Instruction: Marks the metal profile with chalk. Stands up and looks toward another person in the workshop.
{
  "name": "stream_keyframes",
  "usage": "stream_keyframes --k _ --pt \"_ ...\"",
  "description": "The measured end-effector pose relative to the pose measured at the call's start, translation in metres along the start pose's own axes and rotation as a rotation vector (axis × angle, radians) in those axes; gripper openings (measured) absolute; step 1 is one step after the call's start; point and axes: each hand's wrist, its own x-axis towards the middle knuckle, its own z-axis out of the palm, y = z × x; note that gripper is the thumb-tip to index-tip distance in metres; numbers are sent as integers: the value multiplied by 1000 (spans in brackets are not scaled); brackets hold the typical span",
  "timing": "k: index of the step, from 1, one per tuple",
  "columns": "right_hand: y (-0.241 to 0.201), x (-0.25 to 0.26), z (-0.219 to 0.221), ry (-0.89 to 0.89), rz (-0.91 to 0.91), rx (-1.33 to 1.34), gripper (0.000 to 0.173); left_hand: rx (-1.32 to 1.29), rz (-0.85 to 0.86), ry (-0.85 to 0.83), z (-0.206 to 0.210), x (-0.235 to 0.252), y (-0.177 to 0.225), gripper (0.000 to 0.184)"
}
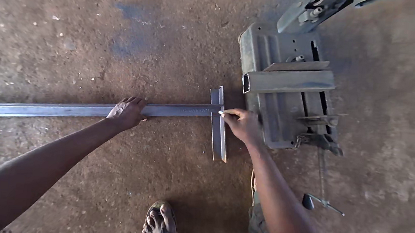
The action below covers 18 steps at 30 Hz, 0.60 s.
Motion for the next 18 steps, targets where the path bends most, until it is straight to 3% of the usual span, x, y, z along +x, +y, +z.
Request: stream_keyframes --k 4,9,14,18 --pt "8 0 -1 115 25 188 15 -48 58 245 30 -5 -18 57" --pt "10 -8 6 194 -43 293 9 -111 40 321 39 -4 -22 71" --pt "9 -20 17 237 34 323 12 -114 -4 227 19 5 -19 74" --pt "8 -24 34 238 36 226 16 -126 -24 164 11 22 -24 65"
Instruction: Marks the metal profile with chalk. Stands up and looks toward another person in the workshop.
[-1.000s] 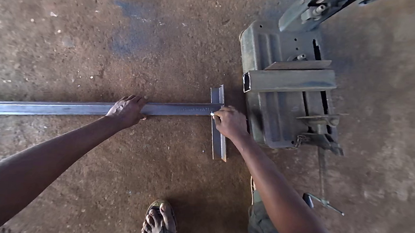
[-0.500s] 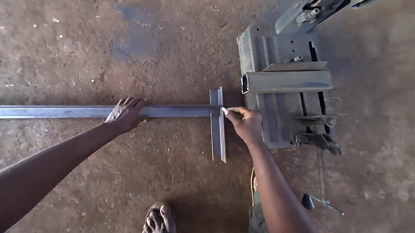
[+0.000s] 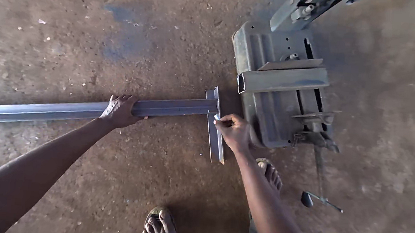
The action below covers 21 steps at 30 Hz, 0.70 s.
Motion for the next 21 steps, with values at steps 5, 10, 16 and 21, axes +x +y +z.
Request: stream_keyframes --k 5,10,16,21 --pt "7 0 20 78 -220 -125 16 44 -58 -98 -7 9 2 63" --pt "13 -5 33 152 -287 -187 16 65 -50 -75 -3 9 1 59" --pt "19 -11 43 229 -324 -227 16 58 -45 -60 -3 8 2 55" --pt "28 -5 50 269 -351 -213 17 60 -13 -21 0 7 0 54"
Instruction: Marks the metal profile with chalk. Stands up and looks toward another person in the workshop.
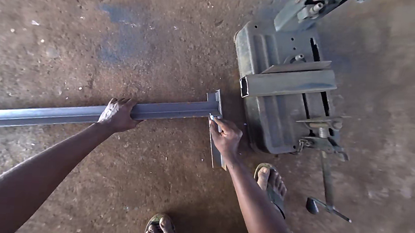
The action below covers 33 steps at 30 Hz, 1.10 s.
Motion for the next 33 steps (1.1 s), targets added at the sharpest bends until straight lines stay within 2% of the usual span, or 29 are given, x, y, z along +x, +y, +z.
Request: stream_keyframes --k 15,21,33 --pt "1 0 3 -1 0 -26 16 2 17 29 4 0 -3 55" --pt "-5 6 -1 -55 25 -46 16 12 2 18 2 1 -2 55" --pt "-5 3 5 -2 15 -49 14 9 -9 -3 0 0 0 56"
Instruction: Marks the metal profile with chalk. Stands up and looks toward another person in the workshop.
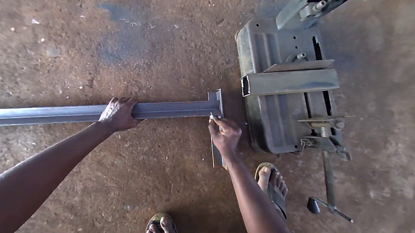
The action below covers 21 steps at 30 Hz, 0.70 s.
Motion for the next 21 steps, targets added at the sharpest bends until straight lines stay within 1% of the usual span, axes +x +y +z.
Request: stream_keyframes --k 7,17,21 --pt "1 0 0 -26 -10 -29 13 0 -9 -8 0 1 0 56" --pt "3 -1 1 17 -7 21 17 -6 1 2 0 0 -1 56" --pt "3 -1 1 16 -5 38 16 3 -21 -29 -1 0 0 58"
